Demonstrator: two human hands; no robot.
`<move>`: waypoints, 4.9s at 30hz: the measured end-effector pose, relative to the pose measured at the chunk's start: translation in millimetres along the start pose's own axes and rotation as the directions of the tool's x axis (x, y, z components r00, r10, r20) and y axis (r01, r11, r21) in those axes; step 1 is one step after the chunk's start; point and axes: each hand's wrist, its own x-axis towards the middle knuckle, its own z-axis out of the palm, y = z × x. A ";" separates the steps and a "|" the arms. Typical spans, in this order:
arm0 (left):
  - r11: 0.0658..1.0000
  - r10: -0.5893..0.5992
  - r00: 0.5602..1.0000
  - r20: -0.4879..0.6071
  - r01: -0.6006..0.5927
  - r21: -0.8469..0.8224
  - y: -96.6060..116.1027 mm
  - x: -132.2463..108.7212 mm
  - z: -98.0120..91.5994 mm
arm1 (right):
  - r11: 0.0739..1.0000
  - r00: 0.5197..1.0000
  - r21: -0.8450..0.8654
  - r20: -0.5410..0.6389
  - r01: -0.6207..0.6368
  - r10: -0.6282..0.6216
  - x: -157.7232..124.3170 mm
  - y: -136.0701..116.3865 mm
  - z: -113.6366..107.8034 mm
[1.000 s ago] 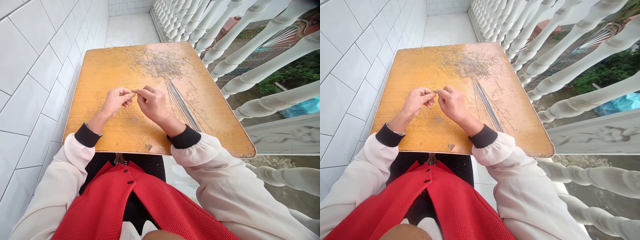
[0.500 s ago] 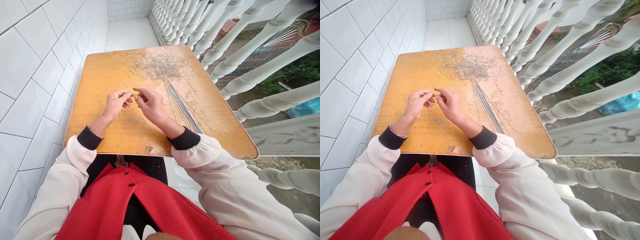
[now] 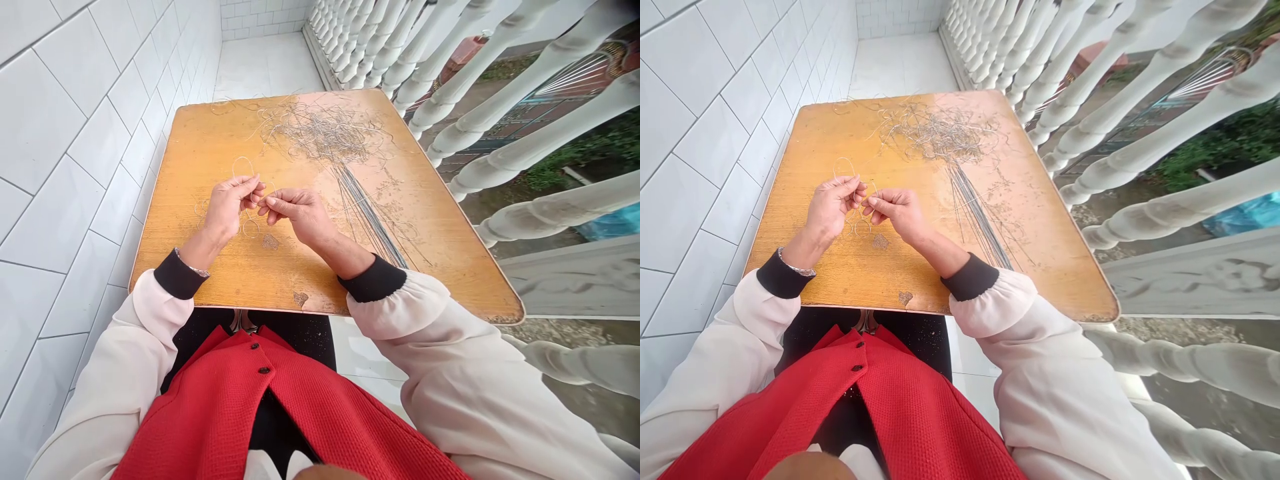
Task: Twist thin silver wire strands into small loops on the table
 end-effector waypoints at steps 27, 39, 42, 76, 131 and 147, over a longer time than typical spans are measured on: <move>0.984 0.004 0.992 0.127 -0.027 0.174 8.3 4.8 -12.3 | 0.991 0.979 -0.133 -0.197 0.024 -0.050 1.8 4.4 -1.0; 0.994 -0.072 0.980 0.185 0.054 0.098 12.2 1.2 -10.9 | 0.999 0.993 -0.045 -0.115 0.016 -0.021 4.2 1.0 -6.6; 0.995 -0.086 0.977 0.196 0.076 0.062 12.3 0.6 -10.8 | 0.999 0.992 -0.046 -0.117 0.029 -0.035 4.4 1.4 -6.7; 0.956 0.112 0.993 -0.039 -0.097 0.278 9.7 4.9 -3.6 | 0.992 0.995 -0.083 0.018 -0.091 0.093 1.9 6.6 1.8; 0.883 -0.060 0.946 0.320 -0.099 0.459 -14.7 1.7 -5.0 | 0.961 0.973 -0.255 -0.225 -0.104 0.046 7.1 -17.4 -5.9; 0.912 0.036 0.970 0.239 -0.130 0.390 -21.5 -3.1 4.7 | 0.942 0.949 -0.330 -0.311 -0.066 -0.042 16.0 -5.4 -15.6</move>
